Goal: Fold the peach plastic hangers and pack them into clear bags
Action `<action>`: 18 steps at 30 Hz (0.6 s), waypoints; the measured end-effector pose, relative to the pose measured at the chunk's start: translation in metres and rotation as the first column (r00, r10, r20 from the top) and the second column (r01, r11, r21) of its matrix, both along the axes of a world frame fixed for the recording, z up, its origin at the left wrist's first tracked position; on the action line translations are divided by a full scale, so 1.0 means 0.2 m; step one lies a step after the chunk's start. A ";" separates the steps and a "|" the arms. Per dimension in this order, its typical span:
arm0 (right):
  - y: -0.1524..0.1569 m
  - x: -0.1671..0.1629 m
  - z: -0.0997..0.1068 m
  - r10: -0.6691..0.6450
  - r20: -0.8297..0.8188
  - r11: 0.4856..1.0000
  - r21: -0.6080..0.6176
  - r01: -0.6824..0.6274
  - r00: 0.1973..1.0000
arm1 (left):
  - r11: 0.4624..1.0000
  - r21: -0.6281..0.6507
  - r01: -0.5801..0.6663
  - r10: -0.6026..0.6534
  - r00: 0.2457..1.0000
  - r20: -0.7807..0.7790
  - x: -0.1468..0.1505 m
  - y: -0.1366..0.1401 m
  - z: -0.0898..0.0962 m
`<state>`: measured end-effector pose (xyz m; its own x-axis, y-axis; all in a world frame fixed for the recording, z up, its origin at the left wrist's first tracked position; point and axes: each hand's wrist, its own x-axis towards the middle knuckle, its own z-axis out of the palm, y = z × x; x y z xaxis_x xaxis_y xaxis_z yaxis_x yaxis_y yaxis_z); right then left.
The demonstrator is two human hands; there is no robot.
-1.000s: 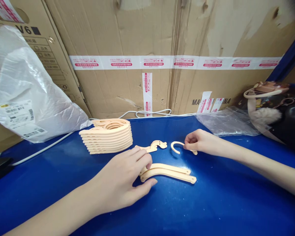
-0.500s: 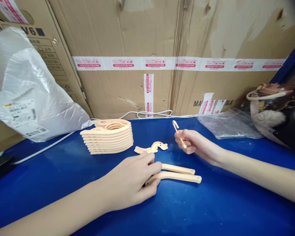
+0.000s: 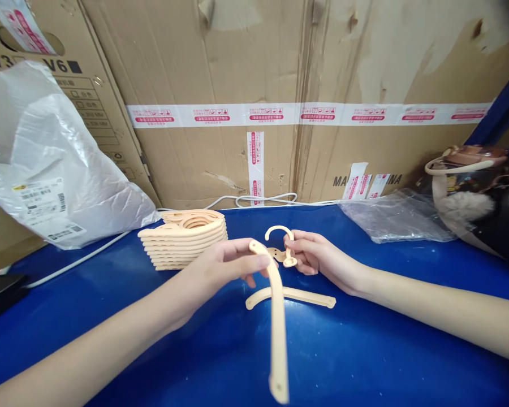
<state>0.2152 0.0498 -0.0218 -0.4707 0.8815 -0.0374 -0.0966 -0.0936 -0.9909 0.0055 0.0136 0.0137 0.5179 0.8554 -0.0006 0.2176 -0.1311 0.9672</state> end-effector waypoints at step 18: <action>-0.01 0.01 -0.02 0.022 -0.014 0.999 0.048 -0.021 1.000 | 0.757 0.626 0.185 0.305 0.748 -0.589 0.00 -0.09 -0.14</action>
<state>0.2177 0.0487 -0.0262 -0.4898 0.8718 0.0117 -0.1092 -0.0481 -0.9929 0.0053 -0.0050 -0.0149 0.5451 0.8061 0.2305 0.7550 -0.5915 0.2832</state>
